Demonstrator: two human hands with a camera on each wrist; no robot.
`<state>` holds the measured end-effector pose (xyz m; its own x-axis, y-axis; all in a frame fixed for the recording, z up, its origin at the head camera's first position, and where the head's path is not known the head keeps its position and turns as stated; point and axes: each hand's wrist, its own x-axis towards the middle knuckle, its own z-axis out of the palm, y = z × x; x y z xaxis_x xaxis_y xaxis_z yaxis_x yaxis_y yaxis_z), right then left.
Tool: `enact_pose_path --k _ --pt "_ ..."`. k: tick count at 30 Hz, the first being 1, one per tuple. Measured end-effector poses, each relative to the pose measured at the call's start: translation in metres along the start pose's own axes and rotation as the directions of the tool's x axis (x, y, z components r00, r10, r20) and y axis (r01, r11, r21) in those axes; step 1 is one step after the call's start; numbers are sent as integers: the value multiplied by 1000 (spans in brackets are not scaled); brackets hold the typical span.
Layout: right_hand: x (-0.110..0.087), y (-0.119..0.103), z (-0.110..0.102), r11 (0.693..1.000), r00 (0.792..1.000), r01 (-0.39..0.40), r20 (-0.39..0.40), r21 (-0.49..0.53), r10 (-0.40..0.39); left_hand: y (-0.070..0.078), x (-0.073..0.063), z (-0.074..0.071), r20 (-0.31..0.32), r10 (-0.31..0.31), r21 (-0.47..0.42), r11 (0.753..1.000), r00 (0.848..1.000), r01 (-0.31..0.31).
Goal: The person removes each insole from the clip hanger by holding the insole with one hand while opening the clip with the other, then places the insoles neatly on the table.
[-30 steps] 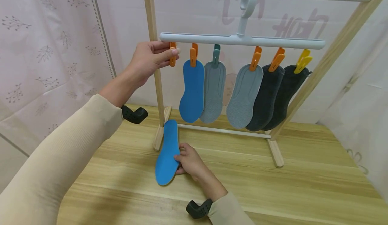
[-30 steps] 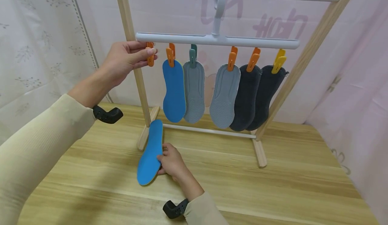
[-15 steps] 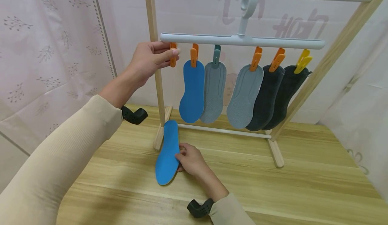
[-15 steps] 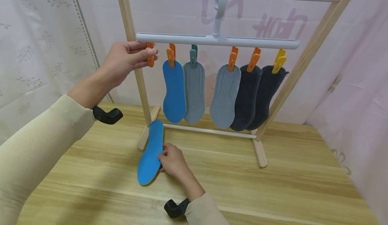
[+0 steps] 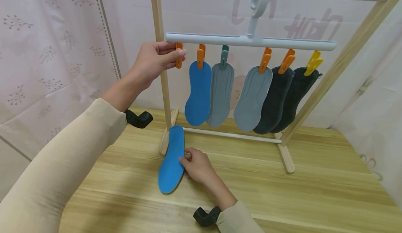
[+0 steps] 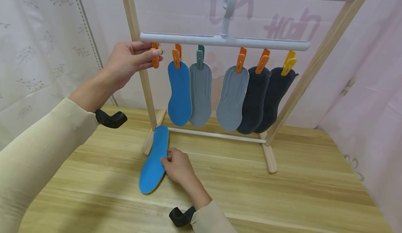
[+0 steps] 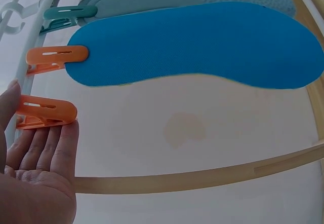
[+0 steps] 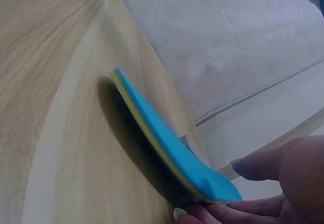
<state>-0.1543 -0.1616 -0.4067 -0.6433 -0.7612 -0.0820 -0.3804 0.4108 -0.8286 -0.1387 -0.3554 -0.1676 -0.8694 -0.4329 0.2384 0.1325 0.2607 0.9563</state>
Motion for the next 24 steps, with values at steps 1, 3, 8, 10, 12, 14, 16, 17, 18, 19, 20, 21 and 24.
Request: enact_pose_path --k 1,3,8,10,12,14,16,17,18,19,20,21,24 --pt "0 0 0 1000 1000 8 -7 -18 -8 0 0 0 -1 -3 -1 1000 1000 3" --pt "0 0 0 1000 1000 11 -12 -22 -11 0 0 1 -1 -6 -4 1000 1000 6" --pt "1 1 1 999 1000 11 -28 -41 -12 -2 1 1 -1 -9 -11 1000 1000 9" --pt "1 1 1 998 999 18 -36 -56 -20 -2 1 1 -1 -10 -12 1000 1000 10" --pt "1 1 0 997 998 32 -43 -70 -35 -2 1 1 0 -9 -10 1000 1000 9" --pt "1 1 1 995 998 46 -47 -86 -50 -3 1 1 2 -9 -9 1000 1000 9" --pt "1 1 1 994 997 52 -49 -93 -57 -3 2 1 3 -7 -8 1000 1000 7" --pt "1 2 1 994 997 54 -49 -94 -59 -3 2 1 3 -6 -6 1000 1000 6" --pt "2 2 1 994 997 55 -49 -95 -60 -4 2 1 2 -5 -6 1000 1000 5" --pt "2 2 1 994 997 55 -50 -96 -60 -4 2 1 2 -5 -7 1000 1000 5" --pt "2 3 1 994 997 58 -51 -96 -63 -4 2 1 2 -4 -8 1000 1000 4" --pt "2 3 1 994 997 57 -52 -94 -62 -4 1 1 3 -3 -8 1000 1000 3" --pt "2 3 0 994 996 67 -60 -90 -72 -4 1 1 3 -4 -11 1000 1000 4"
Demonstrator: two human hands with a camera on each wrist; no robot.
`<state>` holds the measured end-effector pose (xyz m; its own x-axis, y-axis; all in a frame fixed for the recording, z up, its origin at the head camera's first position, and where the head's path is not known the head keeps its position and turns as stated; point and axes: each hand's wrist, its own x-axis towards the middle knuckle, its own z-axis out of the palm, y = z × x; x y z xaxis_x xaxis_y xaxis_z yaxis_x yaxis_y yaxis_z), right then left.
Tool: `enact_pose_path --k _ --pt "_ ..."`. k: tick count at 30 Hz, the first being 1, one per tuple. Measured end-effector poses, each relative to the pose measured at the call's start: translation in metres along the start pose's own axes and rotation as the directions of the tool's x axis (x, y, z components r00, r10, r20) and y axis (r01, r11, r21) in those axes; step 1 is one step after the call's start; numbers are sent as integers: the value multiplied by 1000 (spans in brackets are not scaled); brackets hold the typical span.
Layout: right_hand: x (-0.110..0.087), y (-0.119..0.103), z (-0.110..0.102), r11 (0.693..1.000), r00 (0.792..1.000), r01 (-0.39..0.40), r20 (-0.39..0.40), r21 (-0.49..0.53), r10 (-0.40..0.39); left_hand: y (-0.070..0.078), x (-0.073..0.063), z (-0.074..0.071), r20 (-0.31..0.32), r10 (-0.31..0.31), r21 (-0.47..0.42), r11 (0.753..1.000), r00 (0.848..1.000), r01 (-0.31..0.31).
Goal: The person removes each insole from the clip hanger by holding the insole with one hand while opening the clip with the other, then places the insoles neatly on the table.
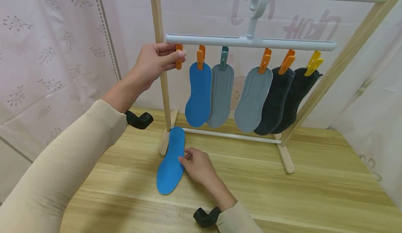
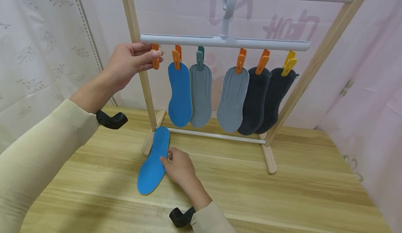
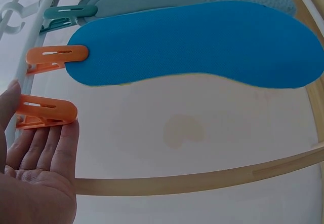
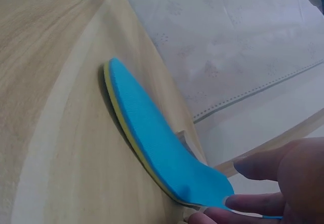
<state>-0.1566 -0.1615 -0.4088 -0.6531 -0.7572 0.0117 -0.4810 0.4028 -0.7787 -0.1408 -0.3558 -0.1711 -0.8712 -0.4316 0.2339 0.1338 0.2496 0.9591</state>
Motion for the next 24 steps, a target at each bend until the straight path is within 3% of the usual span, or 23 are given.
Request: enact_pose_path --k 12,18,24 --pt "-1 -12 -24 994 998 59 -27 89 -57 -3 0 -2 -1 10 11 1000 1000 -10" --pt "-1 -25 -46 988 992 96 -92 119 -86 -6 0 -3 2 13 1 1000 1000 -13" --pt "1 -34 -73 968 971 178 -192 177 -143 -5 2 0 17 24 7 1000 1000 -24"
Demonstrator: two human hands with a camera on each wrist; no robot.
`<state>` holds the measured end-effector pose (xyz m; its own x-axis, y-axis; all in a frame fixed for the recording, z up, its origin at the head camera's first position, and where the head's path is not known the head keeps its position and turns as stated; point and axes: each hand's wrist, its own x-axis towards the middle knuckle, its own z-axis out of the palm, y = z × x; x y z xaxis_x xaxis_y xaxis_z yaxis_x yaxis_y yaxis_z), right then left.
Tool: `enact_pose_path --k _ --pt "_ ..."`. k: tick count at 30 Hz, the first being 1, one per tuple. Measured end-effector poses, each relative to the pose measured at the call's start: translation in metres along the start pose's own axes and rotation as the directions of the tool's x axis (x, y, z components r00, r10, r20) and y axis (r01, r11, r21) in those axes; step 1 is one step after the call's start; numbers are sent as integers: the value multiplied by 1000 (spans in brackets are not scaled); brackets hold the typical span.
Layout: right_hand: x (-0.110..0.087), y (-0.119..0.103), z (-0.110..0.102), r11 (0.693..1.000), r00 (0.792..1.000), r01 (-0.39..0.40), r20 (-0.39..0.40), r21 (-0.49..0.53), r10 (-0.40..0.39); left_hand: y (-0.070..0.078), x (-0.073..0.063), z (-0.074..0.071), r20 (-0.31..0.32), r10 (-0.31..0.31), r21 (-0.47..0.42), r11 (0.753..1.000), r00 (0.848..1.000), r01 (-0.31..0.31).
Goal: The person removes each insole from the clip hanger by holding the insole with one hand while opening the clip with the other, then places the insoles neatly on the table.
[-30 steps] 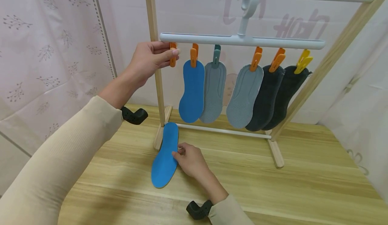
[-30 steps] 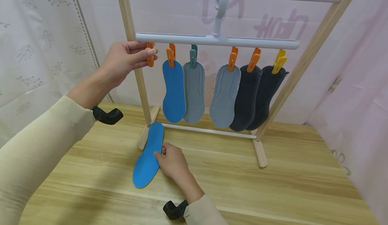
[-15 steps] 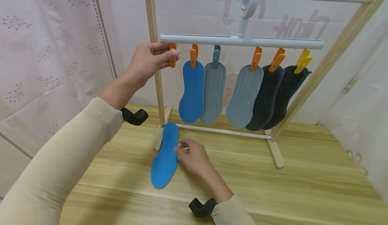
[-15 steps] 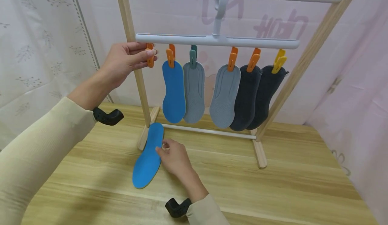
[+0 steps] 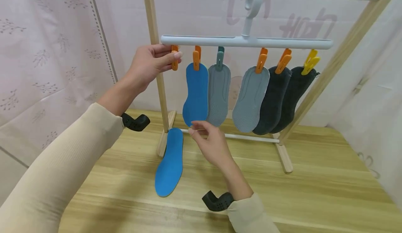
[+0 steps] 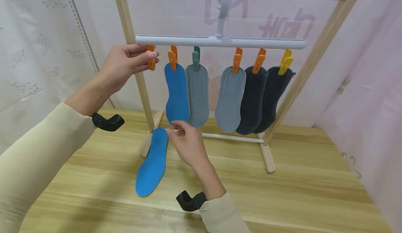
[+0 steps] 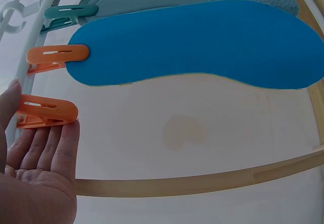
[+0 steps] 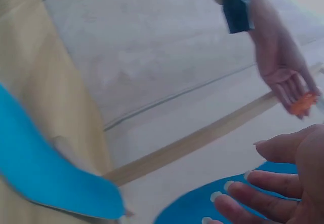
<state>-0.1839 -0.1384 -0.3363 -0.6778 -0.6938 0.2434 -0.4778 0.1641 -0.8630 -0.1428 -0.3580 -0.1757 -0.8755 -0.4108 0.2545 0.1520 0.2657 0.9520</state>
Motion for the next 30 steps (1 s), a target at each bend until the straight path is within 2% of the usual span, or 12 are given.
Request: enact_pose_path --k 11,16,20,30 --pt "23 -22 -27 993 990 72 -127 91 -60 1 -1 -4 11 -3 30 1000 1000 2" --pt "29 -21 -31 981 971 88 -233 174 -46 2 0 -3 20 -5 30 1000 1000 4" --pt "29 -18 -31 976 955 83 -295 201 -21 3 -2 -4 28 -6 32 999 1000 5" --pt "29 -10 -26 978 949 67 -315 200 0 9 -4 -7 30 -5 39 999 1000 4"
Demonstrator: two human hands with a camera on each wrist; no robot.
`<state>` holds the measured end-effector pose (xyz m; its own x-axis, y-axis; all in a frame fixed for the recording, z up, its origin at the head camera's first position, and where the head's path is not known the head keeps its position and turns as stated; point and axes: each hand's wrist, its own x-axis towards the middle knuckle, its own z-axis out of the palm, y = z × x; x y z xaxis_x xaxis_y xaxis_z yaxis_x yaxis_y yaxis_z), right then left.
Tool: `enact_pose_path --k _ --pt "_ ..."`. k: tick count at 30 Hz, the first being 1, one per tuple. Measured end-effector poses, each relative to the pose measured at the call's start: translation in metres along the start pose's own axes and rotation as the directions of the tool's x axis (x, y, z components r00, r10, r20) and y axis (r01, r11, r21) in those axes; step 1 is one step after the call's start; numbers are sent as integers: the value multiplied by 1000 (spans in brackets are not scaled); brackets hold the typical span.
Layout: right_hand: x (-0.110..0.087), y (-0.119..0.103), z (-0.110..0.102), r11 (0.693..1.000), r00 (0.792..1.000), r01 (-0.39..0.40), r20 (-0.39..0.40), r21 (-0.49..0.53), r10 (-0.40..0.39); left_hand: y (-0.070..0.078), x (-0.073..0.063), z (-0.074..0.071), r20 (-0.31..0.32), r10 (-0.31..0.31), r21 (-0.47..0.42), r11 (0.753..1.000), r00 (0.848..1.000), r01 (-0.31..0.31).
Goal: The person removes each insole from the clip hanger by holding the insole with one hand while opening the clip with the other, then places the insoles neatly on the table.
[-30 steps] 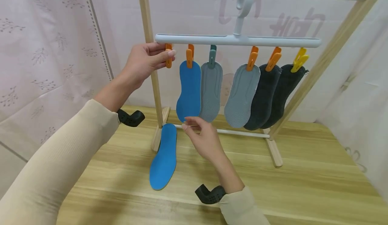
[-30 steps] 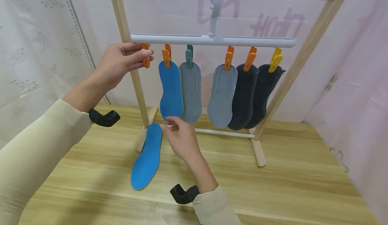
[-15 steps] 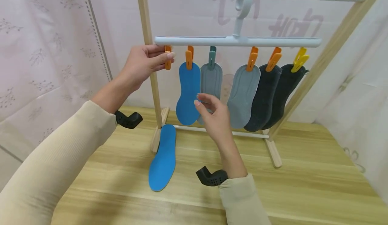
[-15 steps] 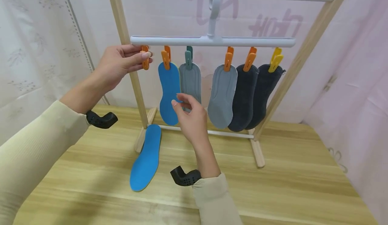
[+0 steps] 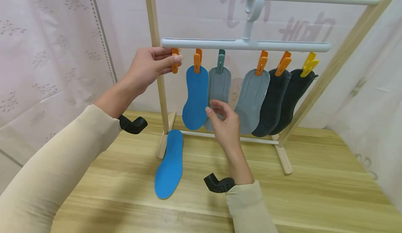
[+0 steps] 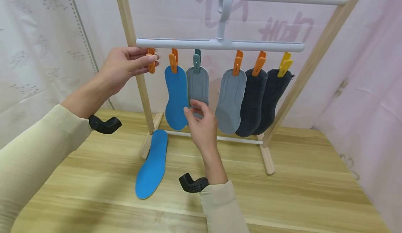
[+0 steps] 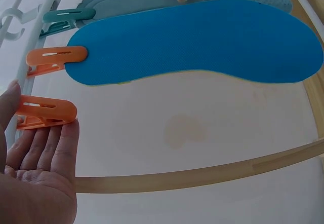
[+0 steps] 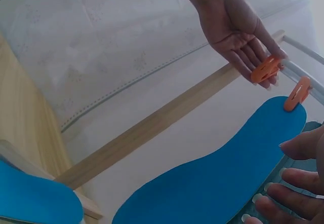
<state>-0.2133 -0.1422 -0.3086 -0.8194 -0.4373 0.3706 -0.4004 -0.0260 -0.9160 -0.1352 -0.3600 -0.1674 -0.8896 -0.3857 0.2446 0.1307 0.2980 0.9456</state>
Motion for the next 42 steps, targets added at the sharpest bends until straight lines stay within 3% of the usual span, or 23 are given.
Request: enact_pose_path --k 12,29,33,34,40,41,42 --pt "3 8 12 1000 1000 -22 -11 -2 22 -5 7 -2 33 -3 -17 1000 999 4" --pt "6 14 12 998 998 -68 10 6 68 -8 8 0 24 0 -15 1000 1000 0" --pt "6 14 12 996 995 -84 50 4 84 -8 8 1 24 -2 -20 1000 1000 3" --pt "12 34 14 998 996 -65 70 28 63 -8 8 1 23 -2 -21 1000 1000 3" --pt "10 39 14 995 984 -87 159 56 77 -8 7 0 20 6 -17 1000 1000 -5" --pt "2 19 13 995 982 -94 168 46 85 -9 7 0 20 7 -13 1000 1000 -7" --pt "9 40 16 996 983 -69 177 60 58 -9 7 0 22 9 -9 1000 1000 -9"
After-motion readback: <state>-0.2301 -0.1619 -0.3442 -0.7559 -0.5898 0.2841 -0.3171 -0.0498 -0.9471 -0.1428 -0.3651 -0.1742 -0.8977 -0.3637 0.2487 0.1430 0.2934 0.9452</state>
